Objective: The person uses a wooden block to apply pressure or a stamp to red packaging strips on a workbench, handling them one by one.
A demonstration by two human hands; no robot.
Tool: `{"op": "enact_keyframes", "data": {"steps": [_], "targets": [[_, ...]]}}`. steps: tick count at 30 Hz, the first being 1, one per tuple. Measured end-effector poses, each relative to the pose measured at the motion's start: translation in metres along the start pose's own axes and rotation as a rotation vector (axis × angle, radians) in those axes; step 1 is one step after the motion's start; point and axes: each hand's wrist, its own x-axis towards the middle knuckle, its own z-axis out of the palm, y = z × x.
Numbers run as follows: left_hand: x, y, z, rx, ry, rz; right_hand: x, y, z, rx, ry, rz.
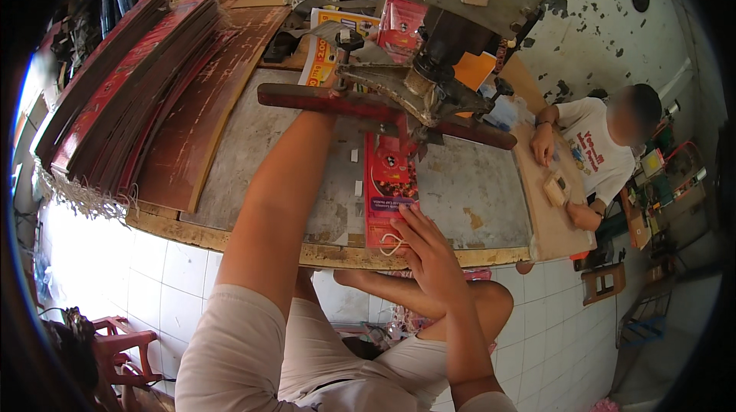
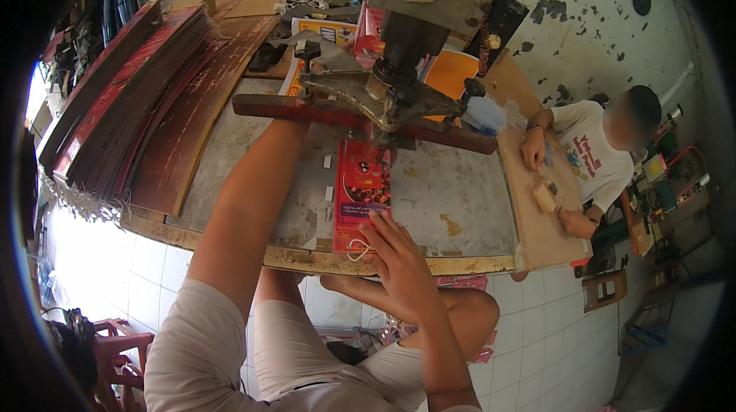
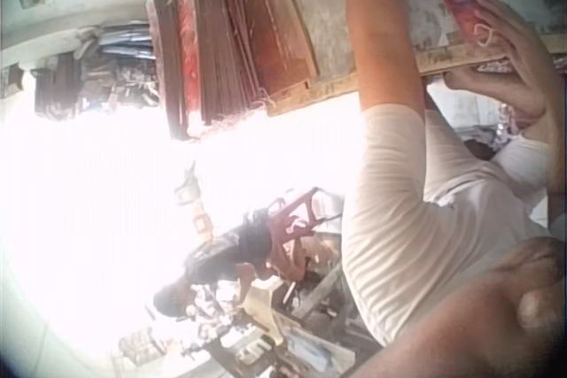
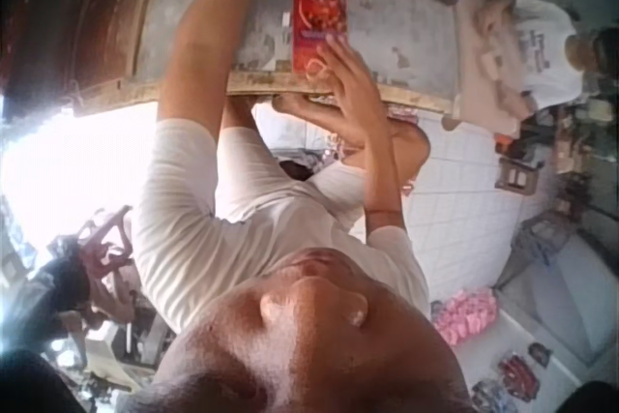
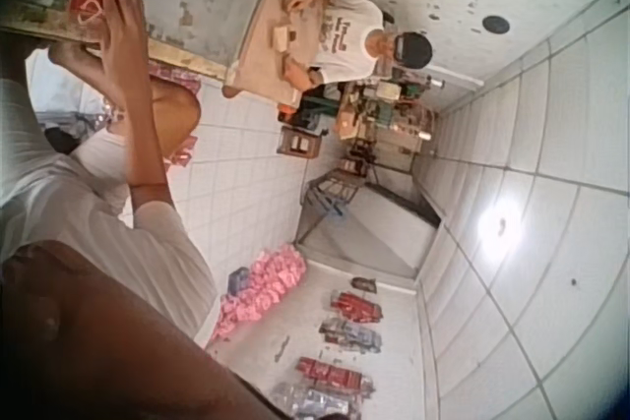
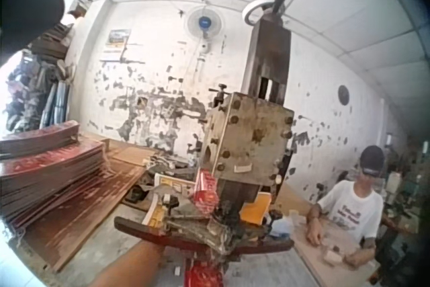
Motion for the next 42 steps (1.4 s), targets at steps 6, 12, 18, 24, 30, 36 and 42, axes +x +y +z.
{"op": "enact_keyframes", "data": {"steps": [6, 12, 18, 24, 30, 36, 42], "targets": [[-0.028, 0.002, -0.015, 0.072, -0.058, 0.037, 0.006, -0.001, 0.0, 0.056, 0.037, 0.008], [-0.122, 0.051, -0.071, -0.084, -0.138, -0.067, -0.001, 0.015, 0.006, 0.062, 0.088, -0.047], [-0.274, 0.123, -0.144, -0.216, 0.168, -0.158, 0.0, 0.018, 0.018, 0.066, 0.127, -0.113], [-0.325, 0.228, -0.147, -0.242, 0.235, 0.068, -0.006, 0.02, 0.014, 0.031, 0.144, -0.083], [-0.338, 0.246, -0.132, -0.179, 0.287, 0.129, -0.004, 0.016, 0.017, 0.045, 0.135, -0.076], [-0.334, 0.249, -0.129, -0.129, 0.299, 0.105, -0.005, 0.017, 0.015, 0.045, 0.134, -0.065], [-0.335, 0.248, -0.13, -0.115, 0.299, 0.1, -0.005, 0.014, 0.016, 0.037, 0.133, -0.068]]}}
